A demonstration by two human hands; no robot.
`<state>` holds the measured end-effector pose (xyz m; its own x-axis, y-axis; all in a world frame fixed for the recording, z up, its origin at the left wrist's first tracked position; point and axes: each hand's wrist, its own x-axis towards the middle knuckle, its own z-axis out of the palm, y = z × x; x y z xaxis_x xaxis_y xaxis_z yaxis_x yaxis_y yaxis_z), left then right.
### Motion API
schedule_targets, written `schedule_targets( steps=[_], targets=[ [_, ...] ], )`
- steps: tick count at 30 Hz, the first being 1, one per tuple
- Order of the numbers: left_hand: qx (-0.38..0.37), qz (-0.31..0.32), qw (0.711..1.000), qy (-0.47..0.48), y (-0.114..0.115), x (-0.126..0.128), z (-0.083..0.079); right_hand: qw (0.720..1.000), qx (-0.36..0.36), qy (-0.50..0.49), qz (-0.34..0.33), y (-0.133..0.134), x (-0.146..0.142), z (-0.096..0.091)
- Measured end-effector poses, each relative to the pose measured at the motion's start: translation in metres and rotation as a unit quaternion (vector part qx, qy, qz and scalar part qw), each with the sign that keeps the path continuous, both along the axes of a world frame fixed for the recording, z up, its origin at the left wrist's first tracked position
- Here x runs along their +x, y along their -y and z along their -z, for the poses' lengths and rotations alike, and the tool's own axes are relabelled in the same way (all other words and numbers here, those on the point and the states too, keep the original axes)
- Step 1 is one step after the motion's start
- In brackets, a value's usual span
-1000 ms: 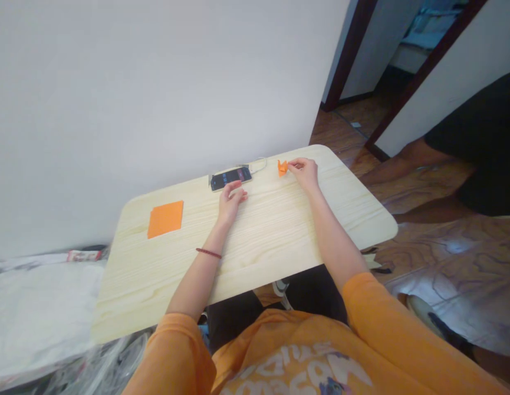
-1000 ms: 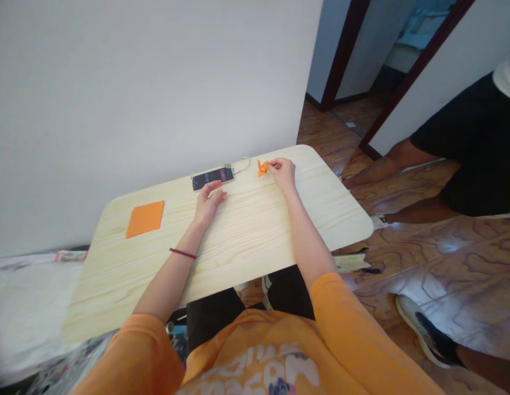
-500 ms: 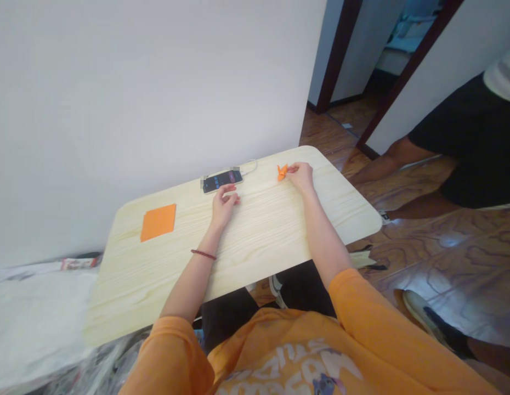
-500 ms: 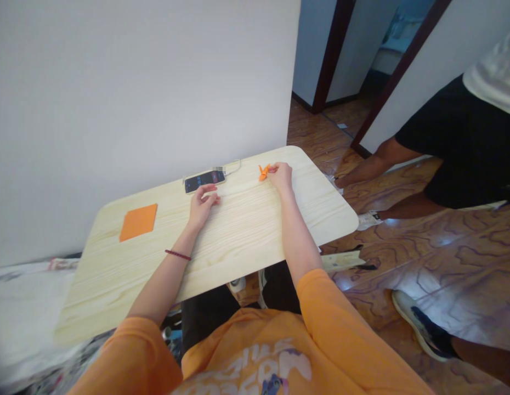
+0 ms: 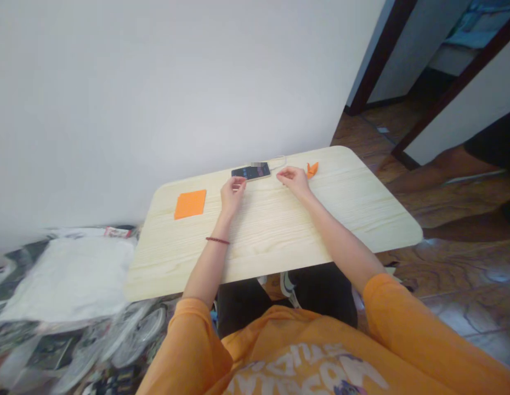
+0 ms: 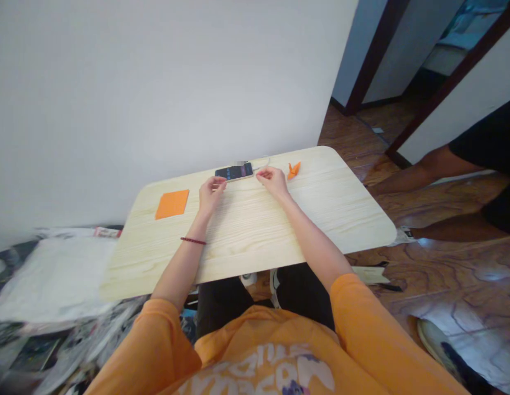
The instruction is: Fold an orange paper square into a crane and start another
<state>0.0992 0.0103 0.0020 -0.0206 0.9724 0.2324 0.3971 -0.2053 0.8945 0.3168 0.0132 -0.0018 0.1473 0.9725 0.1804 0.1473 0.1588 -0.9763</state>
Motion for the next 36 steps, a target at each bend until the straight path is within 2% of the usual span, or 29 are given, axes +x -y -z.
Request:
schedule_targets(
  steps=[3, 6, 9, 11, 13, 16, 21, 28, 36],
  targets=[
    [-0.002, -0.051, 0.986, -0.160, -0.004, -0.030, -0.009, 0.997, -0.040, -0.014, -0.063, 0.006, -0.029, 0.013],
    [-0.001, -0.137, 0.940, -0.312, -0.003, -0.064, -0.012, 0.996, -0.006, 0.024, -0.083, 0.009, -0.048, 0.021],
    [-0.028, -0.196, 0.902, -0.385, 0.003, -0.093, -0.008, 0.993, 0.018, 0.059, -0.103, 0.009, -0.064, 0.025],
    [-0.059, -0.217, 0.889, -0.399, 0.007, -0.106, -0.002, 0.990, 0.023, 0.078, -0.119, 0.010, -0.074, 0.025],
    [-0.080, -0.212, 0.892, -0.392, 0.011, -0.112, 0.004, 0.988, 0.021, 0.098, -0.115, 0.011, -0.081, 0.024],
    [-0.062, -0.207, 0.898, -0.383, 0.016, -0.113, 0.010, 0.988, 0.020, 0.109, -0.109, 0.013, -0.085, 0.022],
    [-0.048, -0.209, 0.914, -0.345, 0.019, -0.109, 0.009, 0.989, 0.014, 0.087, -0.116, 0.016, -0.078, 0.022],
    [-0.037, -0.255, 0.933, -0.251, 0.022, -0.115, 0.003, 0.989, 0.009, 0.077, -0.124, 0.016, -0.077, 0.021],
    [-0.036, -0.308, 0.941, -0.132, 0.020, -0.123, 0.005, 0.989, 0.012, 0.071, -0.131, 0.014, -0.077, 0.022]
  ],
)
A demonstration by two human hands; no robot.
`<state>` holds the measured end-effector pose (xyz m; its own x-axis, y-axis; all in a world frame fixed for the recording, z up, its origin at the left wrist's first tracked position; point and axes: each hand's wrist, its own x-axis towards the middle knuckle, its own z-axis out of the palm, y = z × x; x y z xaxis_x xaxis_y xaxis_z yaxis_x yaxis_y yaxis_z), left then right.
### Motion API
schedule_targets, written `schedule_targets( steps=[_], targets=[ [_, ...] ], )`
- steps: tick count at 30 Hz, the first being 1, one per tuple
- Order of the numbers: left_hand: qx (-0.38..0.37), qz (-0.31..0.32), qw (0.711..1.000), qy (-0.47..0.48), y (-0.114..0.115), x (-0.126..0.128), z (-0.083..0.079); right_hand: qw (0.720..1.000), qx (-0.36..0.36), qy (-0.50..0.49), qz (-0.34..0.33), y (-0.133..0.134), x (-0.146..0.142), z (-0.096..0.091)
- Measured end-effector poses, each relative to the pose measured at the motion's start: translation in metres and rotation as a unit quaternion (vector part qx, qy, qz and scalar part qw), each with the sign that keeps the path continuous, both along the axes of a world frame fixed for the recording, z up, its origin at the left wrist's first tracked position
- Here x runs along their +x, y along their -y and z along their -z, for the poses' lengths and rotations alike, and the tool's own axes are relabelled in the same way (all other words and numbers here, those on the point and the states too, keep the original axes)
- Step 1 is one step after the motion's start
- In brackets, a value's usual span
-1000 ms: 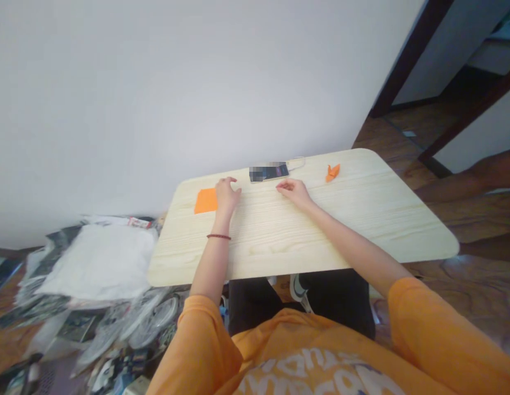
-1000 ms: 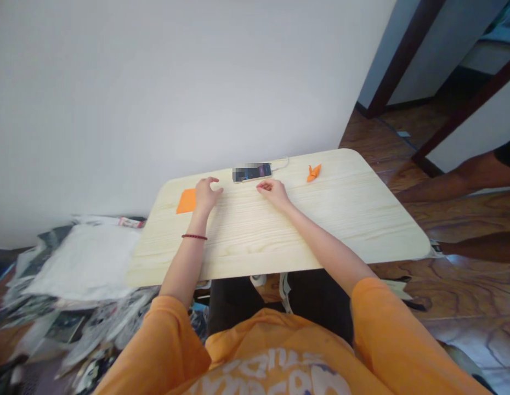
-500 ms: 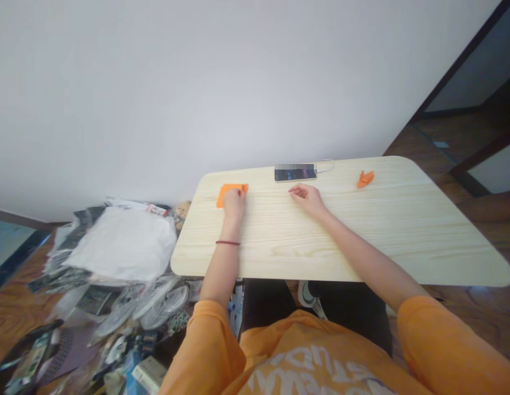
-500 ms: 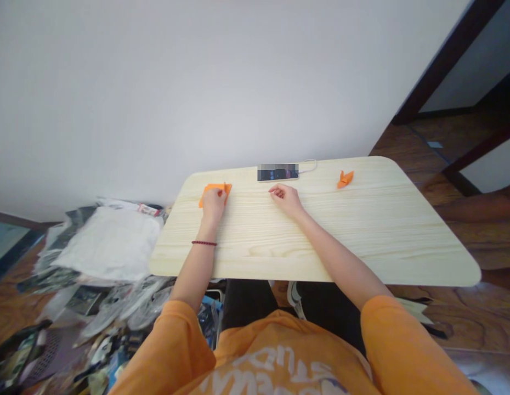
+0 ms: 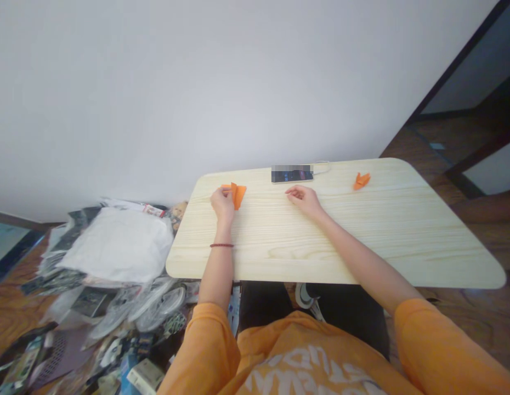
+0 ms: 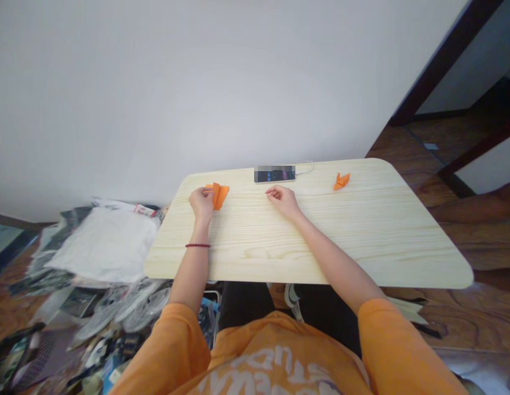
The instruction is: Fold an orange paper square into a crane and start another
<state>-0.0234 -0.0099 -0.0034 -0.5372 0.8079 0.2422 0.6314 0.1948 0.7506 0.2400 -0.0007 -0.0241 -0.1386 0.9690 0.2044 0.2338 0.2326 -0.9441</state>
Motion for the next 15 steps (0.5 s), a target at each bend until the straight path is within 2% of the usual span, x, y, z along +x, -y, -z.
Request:
schedule_targets(
  steps=[8, 15],
  targets=[
    [-0.005, -0.029, 0.998, 0.050, 0.003, -0.002, -0.011, 1.000, -0.006, -0.003, 0.000, 0.000, -0.001, -0.002],
    [0.021, -0.043, 0.996, 0.073, 0.003, -0.007, -0.008, 1.000, -0.005, -0.006, -0.003, -0.001, -0.001, 0.000]
  ],
)
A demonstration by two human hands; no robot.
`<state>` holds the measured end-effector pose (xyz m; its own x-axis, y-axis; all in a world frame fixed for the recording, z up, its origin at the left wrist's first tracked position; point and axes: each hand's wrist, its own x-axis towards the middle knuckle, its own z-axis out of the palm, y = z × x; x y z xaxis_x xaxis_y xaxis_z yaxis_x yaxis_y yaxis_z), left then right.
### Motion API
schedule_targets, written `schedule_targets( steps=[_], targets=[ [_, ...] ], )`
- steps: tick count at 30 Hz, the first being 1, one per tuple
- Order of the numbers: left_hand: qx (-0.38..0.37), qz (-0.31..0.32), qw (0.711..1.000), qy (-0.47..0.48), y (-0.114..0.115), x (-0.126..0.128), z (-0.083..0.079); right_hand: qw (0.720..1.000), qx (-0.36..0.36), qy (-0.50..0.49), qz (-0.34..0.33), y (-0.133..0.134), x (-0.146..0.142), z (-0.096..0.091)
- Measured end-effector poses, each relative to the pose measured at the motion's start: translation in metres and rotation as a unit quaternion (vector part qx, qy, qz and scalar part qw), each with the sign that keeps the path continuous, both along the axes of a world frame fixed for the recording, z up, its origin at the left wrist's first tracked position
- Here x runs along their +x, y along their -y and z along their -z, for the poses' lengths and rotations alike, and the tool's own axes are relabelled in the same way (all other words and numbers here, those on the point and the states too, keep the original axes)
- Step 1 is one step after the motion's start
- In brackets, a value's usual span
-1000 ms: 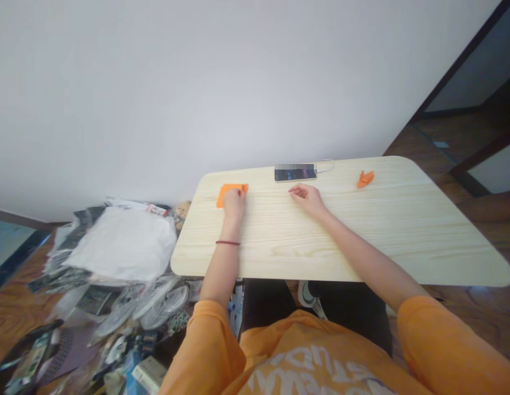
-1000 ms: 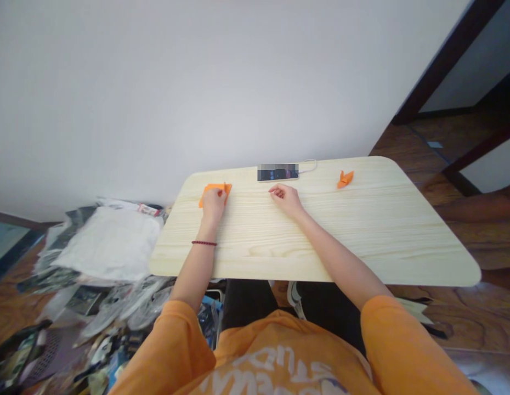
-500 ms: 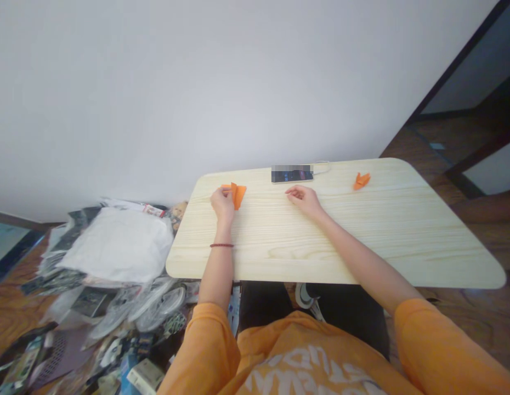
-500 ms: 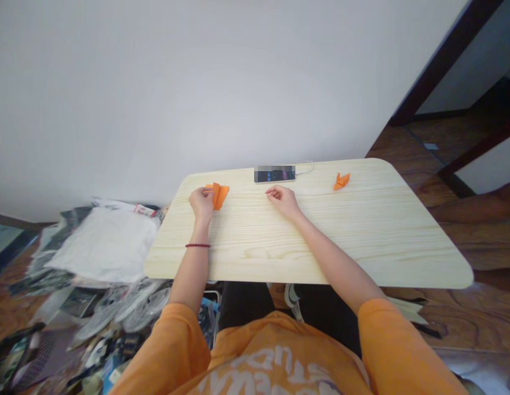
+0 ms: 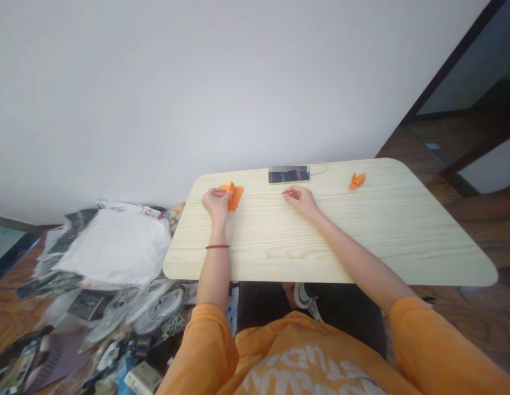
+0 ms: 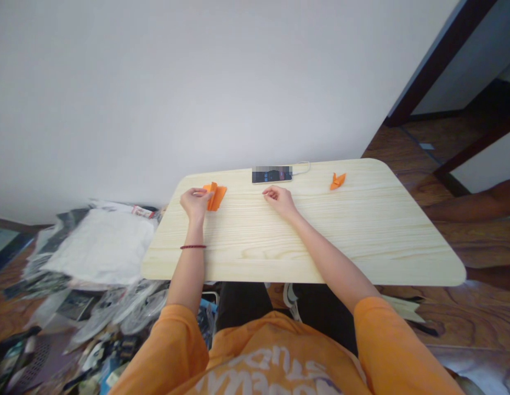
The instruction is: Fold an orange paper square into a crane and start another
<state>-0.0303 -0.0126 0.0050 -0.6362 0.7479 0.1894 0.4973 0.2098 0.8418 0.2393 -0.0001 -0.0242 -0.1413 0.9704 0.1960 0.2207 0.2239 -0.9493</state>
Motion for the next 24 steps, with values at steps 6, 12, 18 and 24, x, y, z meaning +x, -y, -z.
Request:
schedule_targets(
  steps=[6, 12, 18, 24],
  targets=[
    [0.039, 0.006, 0.998, 0.057, 0.003, 0.003, -0.010, 1.000, -0.005, -0.003, 0.003, 0.000, -0.001, -0.001],
    [0.165, 0.039, 0.983, 0.074, 0.003, 0.019, -0.035, 0.998, -0.027, -0.049, 0.010, -0.004, 0.000, -0.002],
    [0.120, 0.206, 0.908, 0.344, -0.015, 0.065, -0.053, 0.996, 0.005, -0.083, 0.034, -0.012, 0.019, -0.033],
    [0.036, 0.288, 0.837, 0.463, -0.030, 0.118, -0.039, 0.993, 0.022, -0.102, -0.055, -0.010, 0.045, -0.065]
  ],
)
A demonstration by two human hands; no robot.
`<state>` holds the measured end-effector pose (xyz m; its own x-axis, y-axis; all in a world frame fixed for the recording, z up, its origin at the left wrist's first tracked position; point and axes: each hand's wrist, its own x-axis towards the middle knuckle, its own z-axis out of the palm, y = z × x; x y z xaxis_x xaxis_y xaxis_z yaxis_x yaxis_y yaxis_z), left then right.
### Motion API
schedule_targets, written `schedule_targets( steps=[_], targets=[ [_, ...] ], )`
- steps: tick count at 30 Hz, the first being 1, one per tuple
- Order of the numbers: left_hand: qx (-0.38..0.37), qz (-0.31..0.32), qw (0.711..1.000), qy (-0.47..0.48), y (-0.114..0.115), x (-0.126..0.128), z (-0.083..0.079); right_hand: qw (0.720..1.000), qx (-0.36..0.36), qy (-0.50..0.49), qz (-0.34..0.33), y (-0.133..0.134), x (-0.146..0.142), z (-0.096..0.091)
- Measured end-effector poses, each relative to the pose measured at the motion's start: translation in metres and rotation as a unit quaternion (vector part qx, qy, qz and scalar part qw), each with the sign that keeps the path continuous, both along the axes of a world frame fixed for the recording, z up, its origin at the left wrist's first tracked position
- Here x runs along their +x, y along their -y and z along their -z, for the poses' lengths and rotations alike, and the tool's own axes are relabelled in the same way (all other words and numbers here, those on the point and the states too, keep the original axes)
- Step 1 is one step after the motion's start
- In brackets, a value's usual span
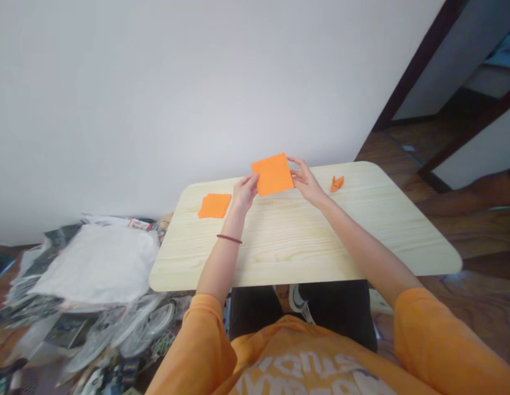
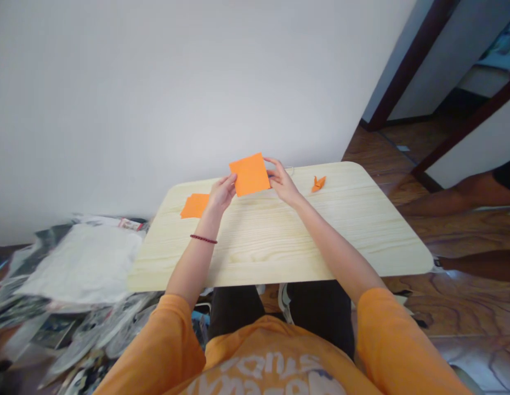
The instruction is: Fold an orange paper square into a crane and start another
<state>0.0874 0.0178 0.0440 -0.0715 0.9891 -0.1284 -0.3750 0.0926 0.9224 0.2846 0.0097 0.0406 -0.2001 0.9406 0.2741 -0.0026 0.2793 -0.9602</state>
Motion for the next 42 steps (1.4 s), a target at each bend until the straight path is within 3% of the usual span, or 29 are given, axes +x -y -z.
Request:
schedule_targets(
  steps=[3, 7, 9, 15, 20, 27, 33, 38, 42],
  targets=[
    [-0.025, 0.024, 0.999, -0.007, -0.002, 0.014, 0.014, 1.000, -0.004, 0.007, 0.006, 0.005, 0.008, 0.005],
    [-0.064, -0.004, 0.998, 0.012, -0.001, 0.020, 0.028, 0.999, -0.009, -0.007, 0.036, 0.007, 0.011, 0.024],
    [-0.068, 0.006, 0.997, 0.026, 0.003, 0.019, 0.031, 1.000, -0.010, -0.004, 0.016, 0.007, 0.012, 0.032],
    [-0.019, 0.107, 0.994, -0.017, 0.014, 0.013, 0.029, 0.998, -0.066, -0.008, 0.011, 0.006, 0.013, 0.038],
    [0.005, 0.154, 0.986, -0.059, 0.021, 0.011, 0.027, 0.982, -0.152, -0.104, 0.041, 0.010, 0.009, 0.035],
    [0.048, 0.239, 0.964, -0.104, 0.029, 0.018, 0.021, 0.971, -0.150, -0.167, 0.087, 0.009, 0.010, 0.035],
    [0.019, 0.156, 0.977, -0.143, 0.029, 0.026, 0.024, 0.982, -0.128, -0.096, 0.102, 0.008, 0.012, 0.036],
    [0.042, 0.122, 0.973, -0.193, 0.032, 0.031, 0.029, 0.982, -0.108, -0.109, 0.112, 0.008, 0.010, 0.038],
    [0.028, 0.105, 0.978, -0.179, 0.033, 0.034, 0.031, 0.976, -0.124, -0.139, 0.111, 0.011, 0.008, 0.036]
  ],
)
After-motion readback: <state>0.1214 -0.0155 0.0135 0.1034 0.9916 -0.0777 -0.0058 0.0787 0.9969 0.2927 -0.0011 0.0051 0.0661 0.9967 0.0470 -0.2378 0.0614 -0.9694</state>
